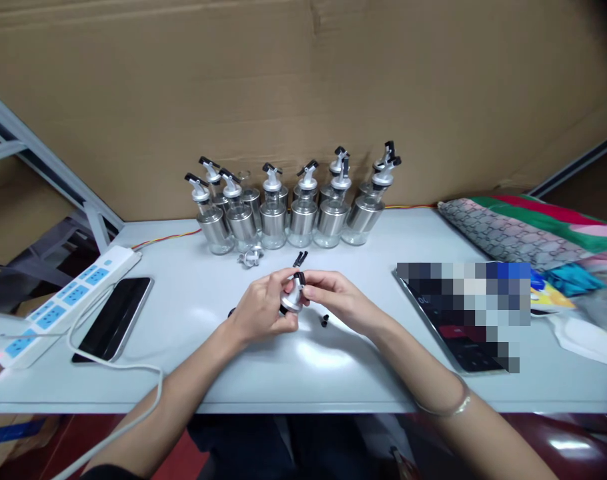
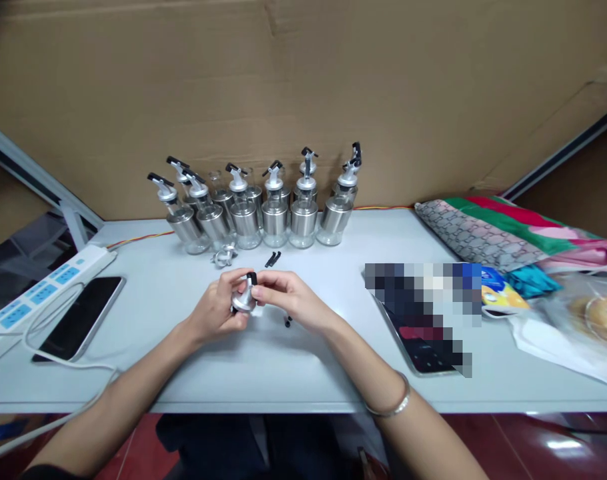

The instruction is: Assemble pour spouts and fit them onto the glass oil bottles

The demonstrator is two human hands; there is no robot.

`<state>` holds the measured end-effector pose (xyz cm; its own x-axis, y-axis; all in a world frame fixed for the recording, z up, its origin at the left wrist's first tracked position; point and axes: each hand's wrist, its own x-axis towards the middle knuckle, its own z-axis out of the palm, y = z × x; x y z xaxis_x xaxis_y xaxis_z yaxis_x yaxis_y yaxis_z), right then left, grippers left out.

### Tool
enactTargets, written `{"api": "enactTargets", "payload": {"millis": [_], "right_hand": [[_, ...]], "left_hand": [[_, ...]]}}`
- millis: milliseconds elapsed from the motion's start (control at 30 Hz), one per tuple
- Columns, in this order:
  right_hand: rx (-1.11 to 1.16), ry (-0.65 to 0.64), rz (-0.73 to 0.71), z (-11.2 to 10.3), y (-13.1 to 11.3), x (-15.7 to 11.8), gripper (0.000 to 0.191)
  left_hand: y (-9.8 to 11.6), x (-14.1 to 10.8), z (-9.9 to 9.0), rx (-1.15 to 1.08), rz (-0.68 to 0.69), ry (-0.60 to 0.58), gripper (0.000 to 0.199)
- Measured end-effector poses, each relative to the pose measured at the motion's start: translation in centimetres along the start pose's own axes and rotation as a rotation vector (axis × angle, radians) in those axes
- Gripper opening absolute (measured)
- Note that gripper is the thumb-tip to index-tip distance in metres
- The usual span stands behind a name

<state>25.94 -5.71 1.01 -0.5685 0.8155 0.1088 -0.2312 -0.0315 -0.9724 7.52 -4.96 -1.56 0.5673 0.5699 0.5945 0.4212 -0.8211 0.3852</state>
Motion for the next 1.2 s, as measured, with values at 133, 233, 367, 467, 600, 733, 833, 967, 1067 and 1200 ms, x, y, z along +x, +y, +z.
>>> {"api": "enactTargets", "payload": {"millis": [133,233,367,467,600,733,833,967,1067,1200], "right_hand": [[0.021,0.022,-0.024,0.2,0.4,0.1,0.025],[0.051,0.059,-0.006,0.3,0.7,0.3,0.028],[0.128,0.19,-0.036,0.7,0.4,0.7,0.028],[0.234,0.355,-0.102,1.0,-0.6,0.9,0.025],[0.194,0.488,-0.192,0.8,-2.9,1.3,0.023],[-0.287,0.689,-0.435,-1.0,-6.4,2.7,0.041],[-0.935,0.801,-0.55,-3.3,-10.0,5.2,0.037],[-1.725,0.623,-0.399,-6.2,-14.5,9.8,0.008],[-1.962,0.407,-0.166,-7.6,-16.3,13.3,0.019],[-1.952,0.175,0.15,-8.3,-16.3,16.7,0.027]], "left_hand": [[0.1,0.2,0.2,0.018,0.033,0.05,0.064],[0.0,0.4,0.2,0.062,0.046,0.099,0.063],[-0.3,0.6,0.2,0.075,0.032,0.081,0.06],[-0.4,0.6,0.0,0.058,-0.01,0.061,0.054],[-0.2,0.5,-0.2,0.094,0.015,0.06,0.04],[0.2,0.6,0.0,0.095,0.042,0.045,0.034],[0.3,0.6,0.4,0.099,0.059,0.034,0.029],[0.2,0.6,0.9,0.136,0.082,0.003,0.022],[0.0,0.5,1.1,0.131,0.095,-0.032,0.023],[-0.3,0.4,1.0,0.124,0.077,-0.047,0.022]]}}
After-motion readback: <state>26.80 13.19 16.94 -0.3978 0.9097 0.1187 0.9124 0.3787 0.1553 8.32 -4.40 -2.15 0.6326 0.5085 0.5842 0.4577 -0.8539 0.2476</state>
